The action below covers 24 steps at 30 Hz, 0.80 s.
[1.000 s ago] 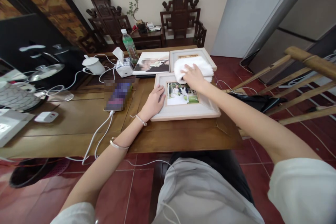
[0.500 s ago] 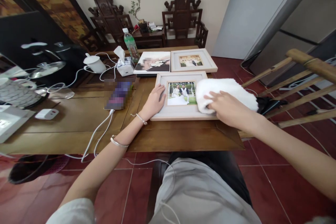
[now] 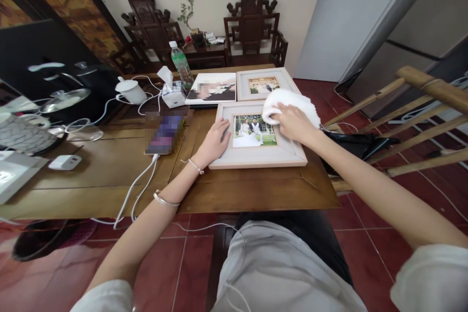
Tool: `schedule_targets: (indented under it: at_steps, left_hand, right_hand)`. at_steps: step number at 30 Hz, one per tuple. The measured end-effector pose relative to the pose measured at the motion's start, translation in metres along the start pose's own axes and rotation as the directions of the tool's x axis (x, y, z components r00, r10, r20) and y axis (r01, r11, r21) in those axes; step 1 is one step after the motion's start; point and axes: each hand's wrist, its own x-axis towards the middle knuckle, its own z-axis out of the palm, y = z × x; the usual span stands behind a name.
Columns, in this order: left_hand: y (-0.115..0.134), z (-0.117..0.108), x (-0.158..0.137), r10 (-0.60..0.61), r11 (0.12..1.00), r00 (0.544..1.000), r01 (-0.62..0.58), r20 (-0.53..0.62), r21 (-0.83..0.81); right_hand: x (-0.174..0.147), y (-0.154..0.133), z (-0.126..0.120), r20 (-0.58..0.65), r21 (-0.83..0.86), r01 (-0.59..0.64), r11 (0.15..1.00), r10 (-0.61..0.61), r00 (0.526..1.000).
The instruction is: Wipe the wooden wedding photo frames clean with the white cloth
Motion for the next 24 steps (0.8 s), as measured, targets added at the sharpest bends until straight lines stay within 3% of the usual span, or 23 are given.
schedule_targets:
  at_steps: [3,7,11,16,20,24]
  left_hand:
    - [0.000,-0.001,0.000,0.002,1.000,1.000,-0.003,0.005,0.003]
    - [0.000,-0.001,0.000,0.012,1.000,1.000,-0.012,-0.004,0.026]
    - [0.002,0.001,-0.001,0.004,1.000,1.000,-0.004,-0.017,0.017]
    - [0.006,0.001,-0.001,-0.010,1.000,1.000,0.010,-0.011,0.023]
    - [0.005,0.002,-0.001,-0.006,0.999,1.000,0.007,-0.003,0.044]
    - [0.002,0.001,-0.001,0.025,0.997,0.999,-0.026,0.020,0.078]
  right_hand:
    - [0.028,0.010,0.009,-0.038,0.000,-0.070,0.998,0.070,0.997]
    - [0.040,0.006,0.007,0.035,-0.054,-0.046,0.997,0.048,0.998]
    - [0.007,-0.014,-0.007,0.145,-0.062,0.129,0.990,-0.119,0.982]
    - [-0.063,-0.047,-0.048,0.260,0.138,0.273,0.952,-0.301,0.917]
    - [-0.093,-0.069,-0.068,0.223,0.293,0.350,0.890,-0.419,0.880]
    - [-0.079,-0.069,-0.051,0.111,0.323,0.360,0.875,-0.413,0.904]
